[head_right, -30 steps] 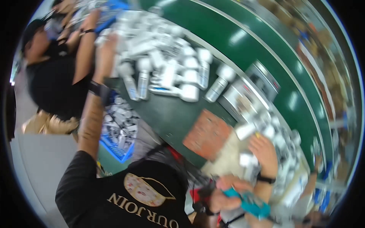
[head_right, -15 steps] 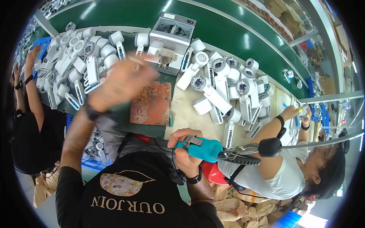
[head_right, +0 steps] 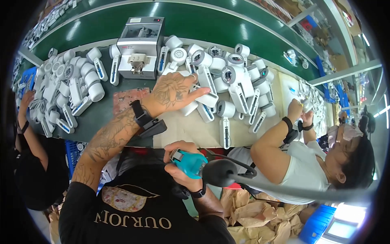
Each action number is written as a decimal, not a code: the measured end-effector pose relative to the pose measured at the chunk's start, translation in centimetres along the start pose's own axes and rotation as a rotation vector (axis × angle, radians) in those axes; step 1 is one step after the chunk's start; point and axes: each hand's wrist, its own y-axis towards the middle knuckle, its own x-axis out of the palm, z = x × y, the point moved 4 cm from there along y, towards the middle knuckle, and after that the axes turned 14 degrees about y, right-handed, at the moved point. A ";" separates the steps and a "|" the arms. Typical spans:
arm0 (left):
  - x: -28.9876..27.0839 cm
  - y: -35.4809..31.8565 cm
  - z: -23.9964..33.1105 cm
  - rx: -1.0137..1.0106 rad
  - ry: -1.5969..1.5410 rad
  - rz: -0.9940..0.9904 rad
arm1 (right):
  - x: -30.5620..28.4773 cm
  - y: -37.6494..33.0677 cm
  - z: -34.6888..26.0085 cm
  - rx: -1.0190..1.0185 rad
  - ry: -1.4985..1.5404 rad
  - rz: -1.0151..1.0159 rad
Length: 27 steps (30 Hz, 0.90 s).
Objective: Assembling small plastic white components using a power screwdriver on a manufacturing line.
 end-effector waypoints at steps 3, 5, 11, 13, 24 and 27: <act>-1.6 -1.4 -0.9 -0.065 -0.034 0.064 | 0.3 0.6 -0.1 -0.003 0.008 0.013; -2.7 -2.6 -2.0 -0.045 -0.181 0.009 | 0.3 1.2 0.4 0.011 0.009 0.013; -6.5 -9.1 -4.0 -0.029 -0.241 -0.134 | 0.3 2.4 1.1 -0.063 -0.097 0.046; -8.0 -11.0 -4.2 0.052 -0.006 -0.023 | 0.8 3.3 1.6 -0.040 -0.135 0.052; -3.4 -15.2 -7.7 0.019 -0.078 0.323 | 3.3 4.6 3.7 -0.096 -0.228 0.003; -2.9 -15.3 -8.2 0.039 -0.159 0.299 | 4.3 5.1 2.9 -0.104 -0.234 0.023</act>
